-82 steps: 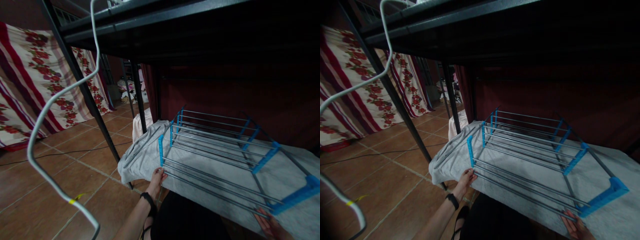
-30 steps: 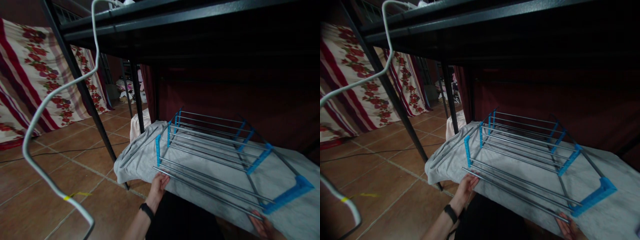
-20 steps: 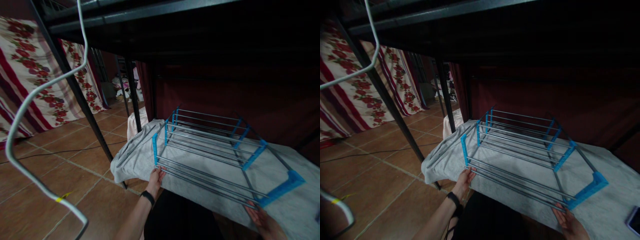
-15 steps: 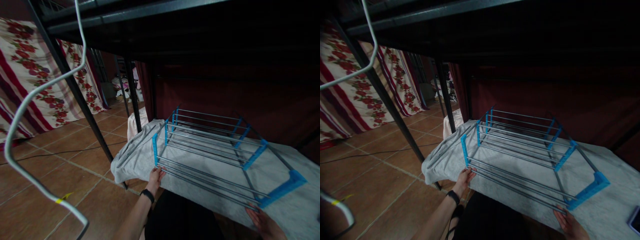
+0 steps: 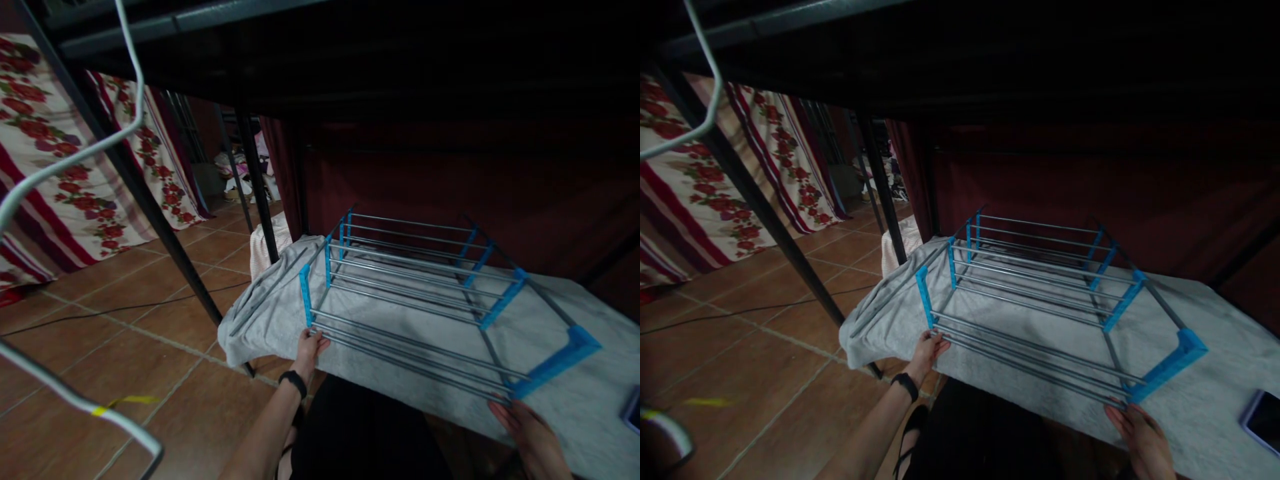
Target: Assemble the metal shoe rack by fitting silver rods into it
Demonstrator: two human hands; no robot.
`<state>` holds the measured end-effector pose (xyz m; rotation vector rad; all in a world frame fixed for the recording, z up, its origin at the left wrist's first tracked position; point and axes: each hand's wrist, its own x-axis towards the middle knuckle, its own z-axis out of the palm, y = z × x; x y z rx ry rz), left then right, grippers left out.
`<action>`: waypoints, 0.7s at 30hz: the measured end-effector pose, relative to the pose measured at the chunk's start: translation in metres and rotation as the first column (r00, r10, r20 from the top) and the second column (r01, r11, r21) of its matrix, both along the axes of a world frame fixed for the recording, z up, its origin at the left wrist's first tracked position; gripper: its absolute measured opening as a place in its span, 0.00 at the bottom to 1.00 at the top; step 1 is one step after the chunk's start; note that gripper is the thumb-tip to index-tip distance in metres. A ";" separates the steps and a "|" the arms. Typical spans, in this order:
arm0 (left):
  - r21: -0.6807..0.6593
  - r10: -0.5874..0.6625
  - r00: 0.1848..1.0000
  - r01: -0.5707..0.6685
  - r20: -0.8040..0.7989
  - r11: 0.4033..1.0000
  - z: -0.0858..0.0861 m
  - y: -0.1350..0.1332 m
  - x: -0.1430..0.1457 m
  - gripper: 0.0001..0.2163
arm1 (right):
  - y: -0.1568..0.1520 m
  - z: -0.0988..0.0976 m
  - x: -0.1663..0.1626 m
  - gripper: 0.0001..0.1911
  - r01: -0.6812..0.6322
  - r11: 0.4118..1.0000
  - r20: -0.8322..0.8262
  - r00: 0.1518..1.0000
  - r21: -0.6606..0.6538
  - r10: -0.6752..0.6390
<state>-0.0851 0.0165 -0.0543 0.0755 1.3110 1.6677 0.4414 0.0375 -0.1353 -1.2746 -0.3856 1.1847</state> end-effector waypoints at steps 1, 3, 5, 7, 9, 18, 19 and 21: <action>0.001 -0.005 1.000 0.005 0.002 1.000 0.000 -0.001 0.000 0.12 | 0.000 0.000 0.000 0.14 0.011 1.000 -0.005 1.000 -0.007 -0.011; 0.001 -0.016 1.000 0.016 0.005 1.000 0.000 -0.001 -0.001 0.12 | 0.000 -0.002 -0.002 0.16 0.038 0.999 -0.016 0.999 -0.013 -0.038; 0.000 -0.025 1.000 0.025 0.007 1.000 0.000 -0.002 -0.001 0.12 | 0.000 -0.003 -0.003 0.18 0.052 0.999 -0.012 0.999 -0.010 -0.052; -0.004 -0.027 1.000 0.027 0.008 1.000 0.000 -0.002 -0.002 0.11 | -0.001 -0.004 -0.005 0.18 0.049 0.999 0.000 0.999 -0.006 -0.049; -0.007 -0.025 1.000 0.025 0.009 1.000 0.001 -0.002 -0.002 0.11 | -0.002 -0.003 -0.007 0.16 0.045 0.999 0.013 0.999 -0.013 -0.045; 0.023 -0.009 1.000 0.008 0.029 1.000 -0.001 -0.003 -0.001 0.03 | -0.004 -0.004 -0.007 0.11 0.015 1.000 0.021 1.000 0.005 -0.015; 0.027 -0.003 0.999 0.002 0.033 1.000 -0.002 -0.004 -0.001 0.03 | -0.004 -0.006 -0.005 0.10 0.005 1.000 0.016 1.000 0.014 -0.005; 0.031 0.008 0.999 -0.009 0.041 0.999 -0.003 -0.004 -0.002 0.02 | -0.003 -0.010 0.000 0.10 -0.016 1.000 0.006 1.000 0.026 0.016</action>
